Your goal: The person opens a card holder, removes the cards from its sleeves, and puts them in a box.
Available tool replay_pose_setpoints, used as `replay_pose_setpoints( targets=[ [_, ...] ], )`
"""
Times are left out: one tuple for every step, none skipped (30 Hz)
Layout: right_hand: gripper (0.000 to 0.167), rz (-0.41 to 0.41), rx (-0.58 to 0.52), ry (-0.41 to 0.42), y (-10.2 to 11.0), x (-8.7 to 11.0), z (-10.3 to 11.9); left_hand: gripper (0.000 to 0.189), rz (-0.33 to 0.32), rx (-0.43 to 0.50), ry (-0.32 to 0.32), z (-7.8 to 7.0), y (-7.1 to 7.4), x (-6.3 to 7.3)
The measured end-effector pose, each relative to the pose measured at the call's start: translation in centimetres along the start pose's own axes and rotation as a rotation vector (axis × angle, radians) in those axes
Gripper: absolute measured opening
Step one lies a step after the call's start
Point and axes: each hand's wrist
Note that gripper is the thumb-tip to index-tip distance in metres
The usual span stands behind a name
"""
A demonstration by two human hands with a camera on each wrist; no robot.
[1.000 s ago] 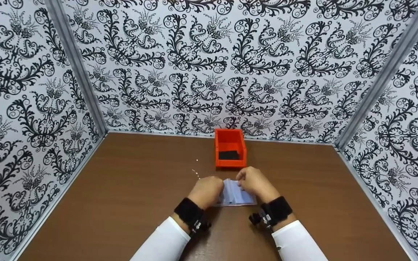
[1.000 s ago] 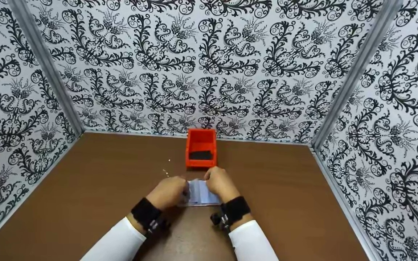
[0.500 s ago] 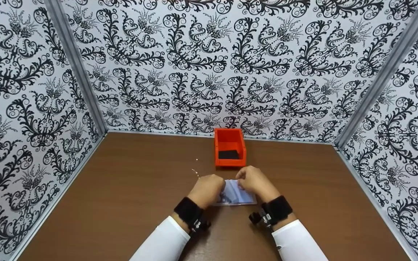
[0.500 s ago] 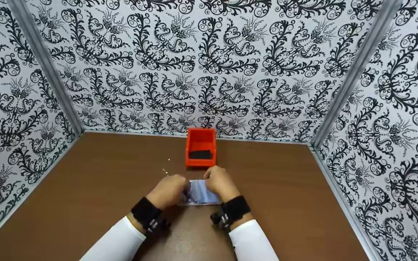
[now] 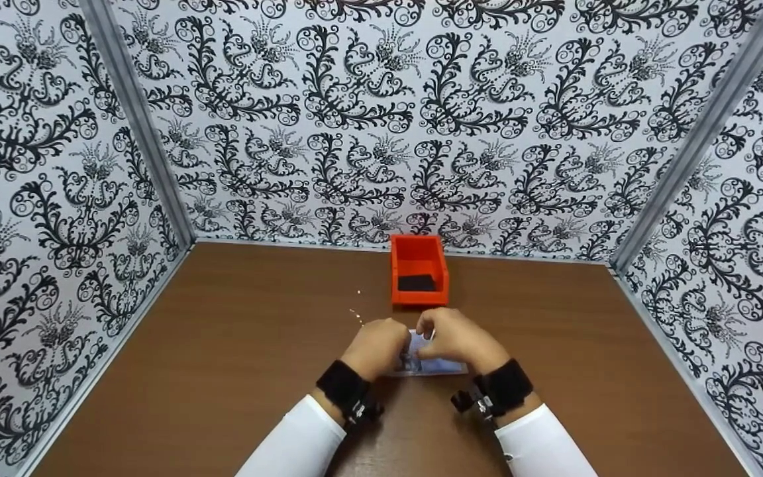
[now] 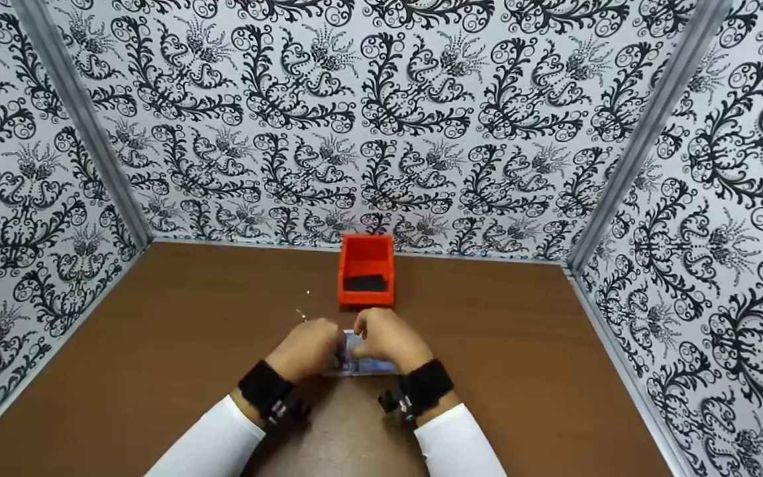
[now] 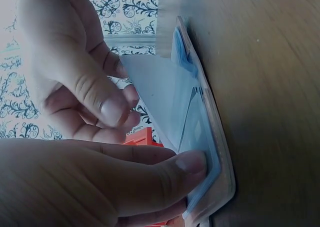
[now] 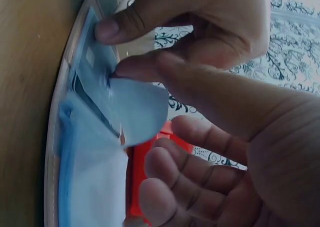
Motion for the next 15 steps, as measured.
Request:
replay_pose_setpoints(
  targets=[
    [0.033,0.012,0.007,0.006,-0.09,0.06,0.08,0.022,0.002,-0.004,-0.001,0.00,0.03,0.00],
    [0.036,0.021,0.014,0.009,-0.19,0.07,0.14,0.022,0.002,-0.006,-0.004,0.00,0.07,0.00],
    [0.038,0.028,0.020,0.013,-0.28,0.10,0.18,0.022,0.002,-0.008,-0.005,-0.02,0.10,0.01],
    [0.040,0.035,0.020,0.014,-0.36,0.12,0.18,0.023,0.002,-0.007,-0.005,-0.02,0.13,0.02],
    [0.041,0.039,0.023,0.013,-0.43,0.12,0.18,0.023,0.003,-0.002,-0.005,-0.02,0.17,0.03],
    [0.042,0.042,0.026,0.013,-0.48,0.13,0.16,0.024,0.003,0.003,-0.005,-0.01,0.16,0.01],
    [0.042,0.041,0.030,0.011,-0.51,0.14,0.14,0.025,0.002,0.008,-0.005,-0.01,0.18,0.00],
    [0.042,0.042,0.032,0.008,-0.53,0.11,0.14,0.025,-0.001,0.011,-0.006,0.00,0.17,0.00],
    [0.042,0.043,0.035,0.007,-0.52,0.11,0.15,0.026,-0.001,0.016,-0.008,0.01,0.16,0.01],
    [0.041,0.043,0.037,0.005,-0.52,0.07,0.14,0.026,-0.001,0.022,-0.009,0.02,0.16,0.02],
    [0.040,0.042,0.042,0.004,-0.53,0.04,0.15,0.025,-0.003,0.025,-0.010,0.04,0.14,0.02],
    [0.039,0.039,0.050,0.006,-0.52,0.00,0.17,0.025,-0.010,0.025,-0.014,0.07,0.09,0.02],
    [0.037,0.036,0.056,0.010,-0.51,-0.06,0.18,0.024,-0.016,0.024,-0.019,0.08,0.07,0.07],
    [0.035,0.035,0.058,0.015,-0.48,-0.11,0.19,0.023,-0.022,0.022,-0.021,0.10,0.03,0.11],
    [0.034,0.030,0.065,0.021,-0.47,-0.14,0.19,0.022,-0.029,0.022,-0.022,0.12,-0.01,0.15]
  ],
)
Point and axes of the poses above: each hand's wrist, its own x-axis away from the middle knuckle, its own y-axis out of the back of the hand, z = x × y, and after that the axes turned 3 degrees about z, right-handed
